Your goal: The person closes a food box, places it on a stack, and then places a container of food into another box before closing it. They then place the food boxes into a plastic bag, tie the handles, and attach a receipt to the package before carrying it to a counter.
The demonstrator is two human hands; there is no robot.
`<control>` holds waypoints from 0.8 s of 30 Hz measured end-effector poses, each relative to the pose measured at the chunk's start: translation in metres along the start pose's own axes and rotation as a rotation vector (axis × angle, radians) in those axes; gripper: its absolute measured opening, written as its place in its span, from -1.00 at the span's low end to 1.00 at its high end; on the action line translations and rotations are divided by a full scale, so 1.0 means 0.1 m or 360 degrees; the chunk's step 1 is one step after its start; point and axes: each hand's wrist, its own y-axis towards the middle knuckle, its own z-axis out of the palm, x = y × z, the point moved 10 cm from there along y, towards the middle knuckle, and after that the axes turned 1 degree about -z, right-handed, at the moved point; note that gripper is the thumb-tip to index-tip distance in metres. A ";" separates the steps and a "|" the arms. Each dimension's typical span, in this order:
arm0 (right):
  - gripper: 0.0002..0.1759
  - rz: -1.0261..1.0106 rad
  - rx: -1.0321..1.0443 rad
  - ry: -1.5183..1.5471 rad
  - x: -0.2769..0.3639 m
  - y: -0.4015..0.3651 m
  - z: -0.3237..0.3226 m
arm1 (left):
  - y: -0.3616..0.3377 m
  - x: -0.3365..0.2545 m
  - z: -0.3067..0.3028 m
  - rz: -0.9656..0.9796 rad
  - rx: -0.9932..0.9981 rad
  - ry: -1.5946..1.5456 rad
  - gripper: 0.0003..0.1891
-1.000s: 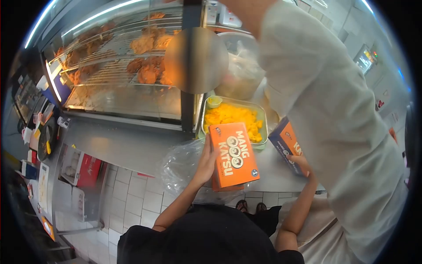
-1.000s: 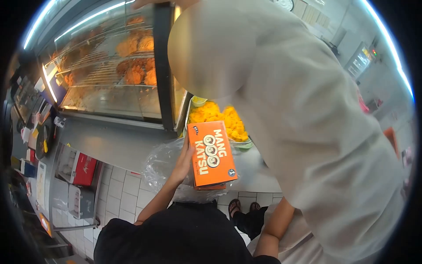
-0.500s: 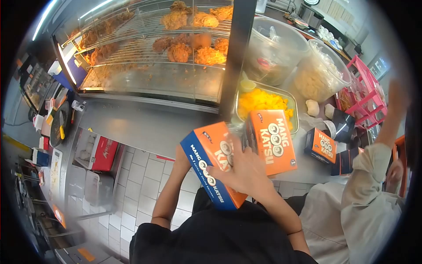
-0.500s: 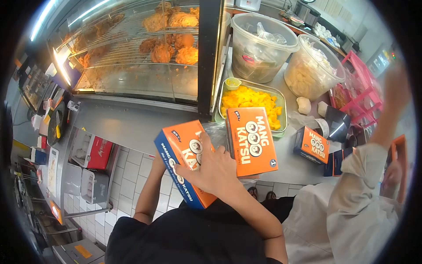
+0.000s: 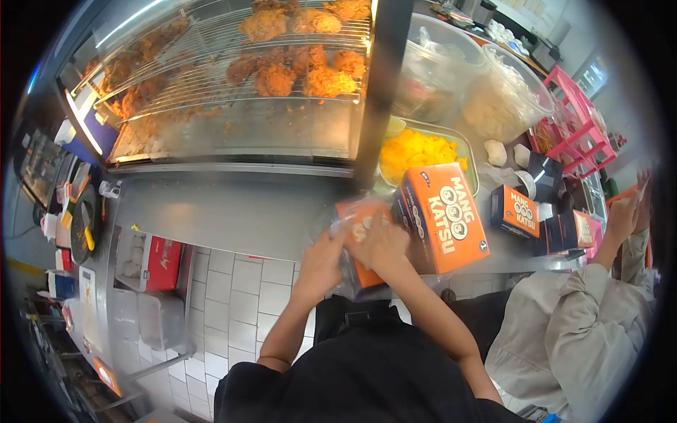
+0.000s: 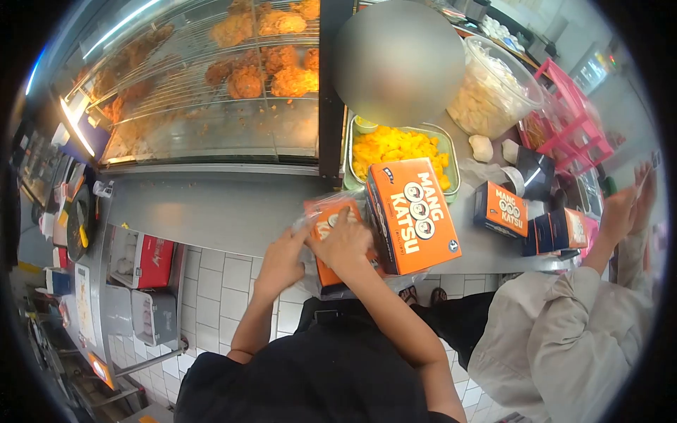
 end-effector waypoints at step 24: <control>-0.69 0.0189 -0.0757 0.2074 -2.67 -0.21 0.36 | 0.55 -0.23 0.23 -0.0264 -0.0172 -0.2283 -0.61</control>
